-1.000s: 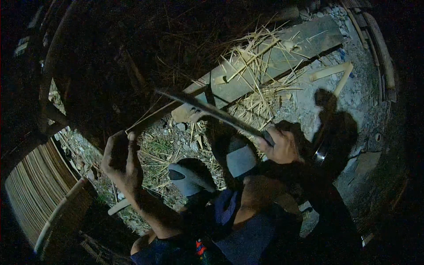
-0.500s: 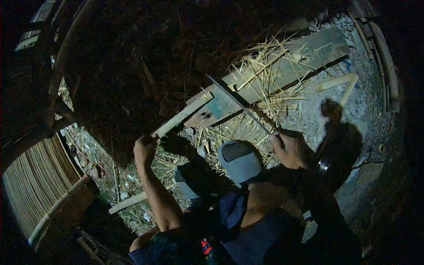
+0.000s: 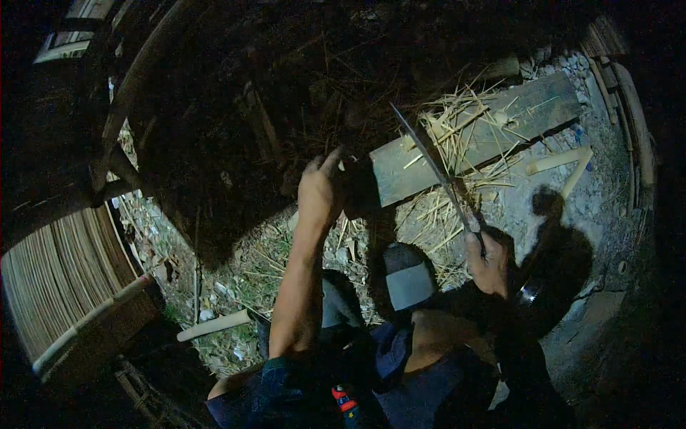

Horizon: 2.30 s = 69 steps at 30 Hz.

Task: The person scrapes and shaves bamboo strips using a machete, working on them one at a time.

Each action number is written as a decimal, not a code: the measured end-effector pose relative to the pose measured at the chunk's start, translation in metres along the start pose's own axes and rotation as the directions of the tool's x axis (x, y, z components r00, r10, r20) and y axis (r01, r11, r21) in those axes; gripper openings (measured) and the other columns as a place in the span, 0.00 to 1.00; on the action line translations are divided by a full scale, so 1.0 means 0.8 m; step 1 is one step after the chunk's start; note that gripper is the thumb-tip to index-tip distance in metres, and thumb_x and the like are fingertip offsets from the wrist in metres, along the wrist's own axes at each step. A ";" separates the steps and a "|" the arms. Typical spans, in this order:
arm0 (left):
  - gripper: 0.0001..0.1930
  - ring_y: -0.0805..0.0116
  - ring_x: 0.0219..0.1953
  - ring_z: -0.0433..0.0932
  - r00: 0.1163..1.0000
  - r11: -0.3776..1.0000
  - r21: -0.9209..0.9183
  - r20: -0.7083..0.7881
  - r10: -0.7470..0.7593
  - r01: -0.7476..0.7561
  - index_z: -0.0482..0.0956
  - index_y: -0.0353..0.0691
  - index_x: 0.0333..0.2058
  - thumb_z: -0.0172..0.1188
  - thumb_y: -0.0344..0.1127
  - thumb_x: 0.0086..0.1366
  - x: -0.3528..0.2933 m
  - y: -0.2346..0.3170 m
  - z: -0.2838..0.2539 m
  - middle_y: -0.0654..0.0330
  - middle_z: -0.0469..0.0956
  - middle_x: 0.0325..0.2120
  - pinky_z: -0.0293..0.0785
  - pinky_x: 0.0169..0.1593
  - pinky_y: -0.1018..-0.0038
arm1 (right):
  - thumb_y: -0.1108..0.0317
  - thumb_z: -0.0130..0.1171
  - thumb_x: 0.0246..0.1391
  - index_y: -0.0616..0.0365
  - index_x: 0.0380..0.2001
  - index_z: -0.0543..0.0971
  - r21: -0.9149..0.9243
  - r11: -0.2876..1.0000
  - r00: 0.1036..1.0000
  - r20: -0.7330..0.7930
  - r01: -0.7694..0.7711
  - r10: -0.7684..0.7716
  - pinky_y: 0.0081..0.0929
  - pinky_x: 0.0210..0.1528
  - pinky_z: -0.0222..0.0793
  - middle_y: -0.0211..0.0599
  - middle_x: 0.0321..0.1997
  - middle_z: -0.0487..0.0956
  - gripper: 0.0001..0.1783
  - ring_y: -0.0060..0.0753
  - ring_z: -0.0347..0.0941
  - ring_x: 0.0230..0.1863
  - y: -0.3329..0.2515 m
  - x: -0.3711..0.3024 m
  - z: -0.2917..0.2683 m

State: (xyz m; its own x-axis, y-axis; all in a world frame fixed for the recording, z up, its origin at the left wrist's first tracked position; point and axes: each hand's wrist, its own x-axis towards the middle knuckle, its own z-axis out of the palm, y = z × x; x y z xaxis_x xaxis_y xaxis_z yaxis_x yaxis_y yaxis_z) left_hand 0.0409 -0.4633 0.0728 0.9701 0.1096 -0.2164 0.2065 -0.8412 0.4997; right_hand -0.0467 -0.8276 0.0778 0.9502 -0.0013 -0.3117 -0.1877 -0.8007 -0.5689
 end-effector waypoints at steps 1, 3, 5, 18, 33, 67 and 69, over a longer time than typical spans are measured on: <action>0.27 0.52 0.51 0.76 0.985 0.995 -0.031 -0.147 0.090 -0.096 0.72 0.43 0.58 0.52 0.19 0.58 0.003 0.009 -0.026 0.46 0.75 0.51 0.71 0.54 0.66 | 0.52 0.52 0.63 0.64 0.27 0.74 0.007 1.000 1.000 0.001 -0.007 0.007 0.34 0.27 0.61 0.37 0.19 0.69 0.23 0.35 0.63 0.21 -0.016 0.001 -0.006; 0.25 0.64 0.52 0.75 0.988 0.897 -0.439 -0.102 -0.113 0.057 0.71 0.41 0.59 0.49 0.19 0.63 -0.016 0.071 -0.080 0.55 0.75 0.51 0.72 0.54 0.69 | 0.52 0.61 0.56 0.64 0.40 0.78 0.134 0.983 0.993 0.022 -0.122 0.120 0.44 0.42 0.71 0.53 0.35 0.81 0.23 0.58 0.77 0.37 -0.043 0.001 -0.028; 0.23 0.64 0.50 0.76 0.957 0.877 -0.464 -0.289 -0.020 -0.122 0.70 0.36 0.58 0.53 0.22 0.62 -0.020 0.111 -0.121 0.54 0.75 0.51 0.71 0.55 0.70 | 0.55 0.58 0.58 0.64 0.38 0.77 0.056 0.996 0.996 -0.047 -0.073 0.075 0.37 0.36 0.68 0.43 0.30 0.76 0.19 0.42 0.71 0.31 0.037 -0.016 -0.004; 0.25 0.49 0.54 0.74 0.764 0.748 -0.522 -0.645 -0.033 -0.409 0.64 0.34 0.56 0.55 0.15 0.60 -0.068 0.136 -0.062 0.39 0.73 0.50 0.77 0.55 0.60 | 0.60 0.64 0.53 0.62 0.39 0.77 0.260 0.965 0.970 0.228 0.026 -0.088 0.32 0.30 0.69 0.41 0.25 0.76 0.16 0.35 0.73 0.26 -0.112 0.016 -0.020; 0.25 0.47 0.53 0.71 0.752 0.886 -0.435 -0.635 -0.177 -0.159 0.64 0.24 0.56 0.59 0.27 0.61 -0.101 0.126 -0.040 0.42 0.68 0.52 0.76 0.52 0.57 | 0.40 0.69 0.41 0.56 0.38 0.81 0.111 0.975 0.974 -0.144 0.194 -0.177 0.39 0.31 0.71 0.43 0.25 0.78 0.31 0.48 0.75 0.29 -0.121 -0.006 0.021; 0.21 0.57 0.49 0.75 0.714 0.889 -0.377 -0.695 -0.086 -0.260 0.69 0.30 0.53 0.59 0.19 0.60 -0.095 0.123 -0.038 0.50 0.74 0.46 0.77 0.52 0.62 | 0.50 0.57 0.60 0.61 0.21 0.70 0.139 0.977 0.981 0.090 0.159 -0.173 0.39 0.19 0.63 0.48 0.13 0.68 0.24 0.53 0.67 0.14 -0.097 0.063 0.007; 0.21 0.56 0.49 0.75 0.708 0.870 -0.423 -0.694 -0.132 -0.253 0.69 0.29 0.53 0.57 0.18 0.60 -0.095 0.130 -0.039 0.48 0.73 0.47 0.77 0.51 0.62 | 0.48 0.57 0.59 0.62 0.21 0.70 0.130 0.979 0.980 0.105 0.155 -0.169 0.40 0.18 0.62 0.49 0.13 0.67 0.26 0.56 0.64 0.14 -0.097 0.054 0.005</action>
State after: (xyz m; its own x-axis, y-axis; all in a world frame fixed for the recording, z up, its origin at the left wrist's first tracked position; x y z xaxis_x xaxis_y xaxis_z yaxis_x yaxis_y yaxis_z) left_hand -0.0076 -0.5427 0.1676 0.7478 0.5558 0.3632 -0.0116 -0.5360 0.8441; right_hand 0.0075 -0.7630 0.1054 0.9367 0.1969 -0.2896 -0.0694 -0.7064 -0.7045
